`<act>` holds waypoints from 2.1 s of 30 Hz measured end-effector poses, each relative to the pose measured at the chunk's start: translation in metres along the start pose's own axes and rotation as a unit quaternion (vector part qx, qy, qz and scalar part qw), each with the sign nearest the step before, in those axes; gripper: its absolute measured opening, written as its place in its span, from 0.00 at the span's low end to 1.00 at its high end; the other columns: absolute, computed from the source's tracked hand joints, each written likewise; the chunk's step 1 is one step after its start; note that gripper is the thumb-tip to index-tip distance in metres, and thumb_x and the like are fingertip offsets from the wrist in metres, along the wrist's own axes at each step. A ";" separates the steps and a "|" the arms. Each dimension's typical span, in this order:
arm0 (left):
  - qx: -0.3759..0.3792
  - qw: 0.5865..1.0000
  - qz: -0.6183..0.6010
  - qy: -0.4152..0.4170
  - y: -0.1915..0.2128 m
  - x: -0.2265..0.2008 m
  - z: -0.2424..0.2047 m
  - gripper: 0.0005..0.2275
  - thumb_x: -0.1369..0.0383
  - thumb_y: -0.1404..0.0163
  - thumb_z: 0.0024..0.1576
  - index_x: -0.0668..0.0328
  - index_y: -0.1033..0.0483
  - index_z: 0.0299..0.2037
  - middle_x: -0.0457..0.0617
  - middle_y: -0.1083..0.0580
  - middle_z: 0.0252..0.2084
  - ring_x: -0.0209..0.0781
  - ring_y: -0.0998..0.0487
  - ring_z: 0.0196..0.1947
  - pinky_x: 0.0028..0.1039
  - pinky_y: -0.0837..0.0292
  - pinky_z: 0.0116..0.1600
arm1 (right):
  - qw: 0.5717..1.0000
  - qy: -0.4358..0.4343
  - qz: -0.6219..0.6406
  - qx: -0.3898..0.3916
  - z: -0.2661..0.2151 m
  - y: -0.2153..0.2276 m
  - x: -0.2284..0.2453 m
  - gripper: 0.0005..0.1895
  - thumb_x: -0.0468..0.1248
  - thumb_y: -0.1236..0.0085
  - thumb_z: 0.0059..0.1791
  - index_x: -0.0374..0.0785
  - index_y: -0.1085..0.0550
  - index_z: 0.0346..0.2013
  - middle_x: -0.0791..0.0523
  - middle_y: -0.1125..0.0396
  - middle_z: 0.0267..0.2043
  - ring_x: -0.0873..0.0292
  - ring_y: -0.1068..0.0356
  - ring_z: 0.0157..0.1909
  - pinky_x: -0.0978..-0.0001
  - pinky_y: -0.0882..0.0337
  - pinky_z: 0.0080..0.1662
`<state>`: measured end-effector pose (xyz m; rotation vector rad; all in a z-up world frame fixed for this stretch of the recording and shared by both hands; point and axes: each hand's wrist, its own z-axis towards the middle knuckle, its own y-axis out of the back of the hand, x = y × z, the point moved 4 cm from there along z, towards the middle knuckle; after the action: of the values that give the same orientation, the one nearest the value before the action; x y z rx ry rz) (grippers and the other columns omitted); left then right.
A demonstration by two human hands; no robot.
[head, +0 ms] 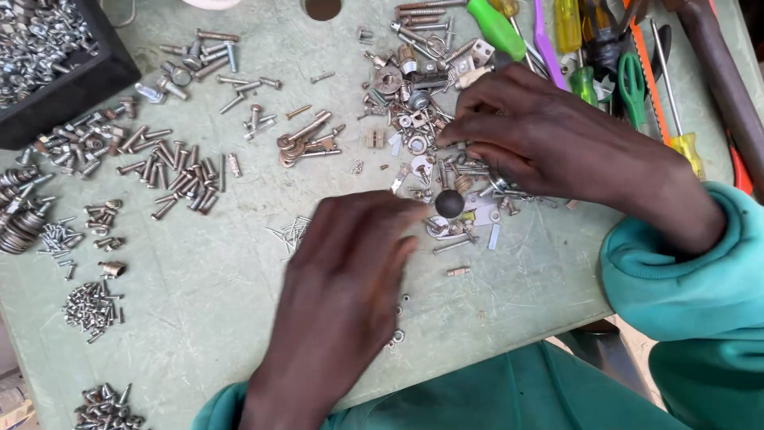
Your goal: The person sorts a mixed pile of metal fasteners on a green workbench into separate groups by type and size. They pick up individual screws, bolts, and washers, compare them, and place them into small piles. The person also handles keys and a small wooden piece, setting them aside.
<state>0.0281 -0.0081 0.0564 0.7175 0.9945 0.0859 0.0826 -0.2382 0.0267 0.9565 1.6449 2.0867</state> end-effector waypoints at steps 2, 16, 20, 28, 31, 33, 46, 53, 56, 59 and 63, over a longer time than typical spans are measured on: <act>0.037 0.999 0.027 -0.025 -0.030 0.005 0.010 0.10 0.72 0.49 0.64 0.63 0.27 0.54 0.54 0.29 0.55 0.55 0.30 0.52 0.42 0.31 0.56 | 1.000 -0.001 0.001 -0.013 -0.004 0.000 -0.005 0.14 0.37 0.52 0.58 0.38 0.26 0.57 0.49 0.36 0.53 0.44 0.38 0.56 0.53 0.35 0.56; 0.100 0.983 0.147 -0.036 -0.056 0.039 0.022 0.09 0.63 0.47 0.63 0.59 0.26 0.44 0.52 0.31 0.60 0.57 0.33 0.59 0.45 0.33 0.52 | 0.994 -0.086 0.015 -0.058 -0.029 0.032 -0.019 0.12 0.25 0.40 0.55 0.36 0.22 0.53 0.47 0.32 0.49 0.46 0.30 0.49 0.59 0.32 0.49; 0.082 0.987 0.131 -0.042 -0.055 0.042 0.023 0.10 0.64 0.45 0.63 0.65 0.27 0.41 0.54 0.30 0.57 0.58 0.31 0.55 0.45 0.33 0.53 | 0.990 -0.093 0.095 0.041 -0.030 0.013 -0.014 0.16 0.28 0.43 0.49 0.45 0.21 0.50 0.56 0.33 0.43 0.54 0.31 0.44 0.62 0.31 0.42; 0.037 0.994 0.088 -0.051 -0.045 0.034 0.025 0.06 0.68 0.47 0.65 0.64 0.26 0.44 0.53 0.30 0.56 0.57 0.31 0.51 0.42 0.31 0.59 | 0.991 -0.066 0.108 0.033 -0.028 0.013 -0.008 0.24 0.20 0.44 0.45 0.46 0.20 0.50 0.57 0.35 0.44 0.56 0.33 0.44 0.65 0.29 0.39; 0.051 0.992 0.098 -0.051 -0.052 0.040 0.021 0.08 0.71 0.47 0.64 0.61 0.26 0.52 0.53 0.31 0.60 0.58 0.31 0.54 0.45 0.32 0.59 | 0.994 -0.109 0.018 -0.018 -0.030 0.019 -0.016 0.16 0.22 0.42 0.51 0.41 0.20 0.50 0.53 0.33 0.44 0.50 0.32 0.44 0.59 0.31 0.47; 0.086 0.986 0.141 -0.036 -0.058 0.045 0.018 0.13 0.63 0.45 0.63 0.51 0.26 0.56 0.49 0.33 0.64 0.57 0.33 0.59 0.46 0.32 0.56 | 0.996 -0.075 0.036 -0.011 -0.029 0.019 -0.016 0.12 0.31 0.40 0.53 0.41 0.20 0.50 0.52 0.33 0.43 0.47 0.33 0.43 0.55 0.32 0.44; 0.103 0.975 0.181 -0.081 -0.064 0.030 0.018 0.25 0.50 0.41 0.60 0.39 0.30 0.66 0.44 0.38 0.72 0.55 0.35 0.64 0.47 0.34 0.61 | 0.994 -0.078 0.000 -0.075 -0.023 0.026 -0.010 0.09 0.37 0.41 0.58 0.36 0.21 0.49 0.50 0.34 0.43 0.45 0.33 0.47 0.54 0.33 0.49; 0.117 0.965 0.215 -0.095 -0.070 0.036 0.014 0.16 0.53 0.42 0.58 0.45 0.24 0.53 0.43 0.36 0.70 0.54 0.36 0.65 0.48 0.37 0.58 | 0.989 -0.089 -0.049 -0.104 -0.032 0.043 -0.011 0.07 0.33 0.36 0.61 0.31 0.19 0.50 0.48 0.30 0.43 0.46 0.31 0.45 0.55 0.32 0.47; 0.087 0.969 0.214 -0.088 -0.065 0.039 0.014 0.14 0.57 0.41 0.59 0.48 0.23 0.52 0.44 0.35 0.68 0.56 0.36 0.64 0.50 0.37 0.57 | 0.987 -0.095 -0.042 -0.120 -0.037 0.057 -0.009 0.07 0.30 0.35 0.62 0.25 0.19 0.50 0.45 0.26 0.46 0.45 0.27 0.48 0.55 0.30 0.46; 0.075 0.970 0.211 -0.092 -0.064 0.036 0.014 0.12 0.67 0.43 0.58 0.51 0.23 0.52 0.47 0.34 0.67 0.58 0.35 0.63 0.50 0.36 0.55 | 0.983 -0.111 -0.043 -0.141 -0.046 0.061 -0.014 0.07 0.28 0.35 0.65 0.21 0.19 0.52 0.43 0.24 0.50 0.44 0.25 0.50 0.55 0.29 0.47; 0.052 0.970 0.212 -0.105 -0.067 0.035 0.013 0.08 0.70 0.44 0.62 0.52 0.23 0.50 0.47 0.32 0.65 0.56 0.35 0.63 0.49 0.36 0.54 | 0.985 -0.109 -0.049 -0.122 -0.048 0.061 -0.020 0.05 0.27 0.38 0.65 0.25 0.20 0.51 0.46 0.24 0.48 0.47 0.25 0.46 0.58 0.31 0.44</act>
<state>0.0416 -0.0527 -0.0045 1.0061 0.6339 0.3258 0.0744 -0.3030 0.0728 0.9629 1.2699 1.9825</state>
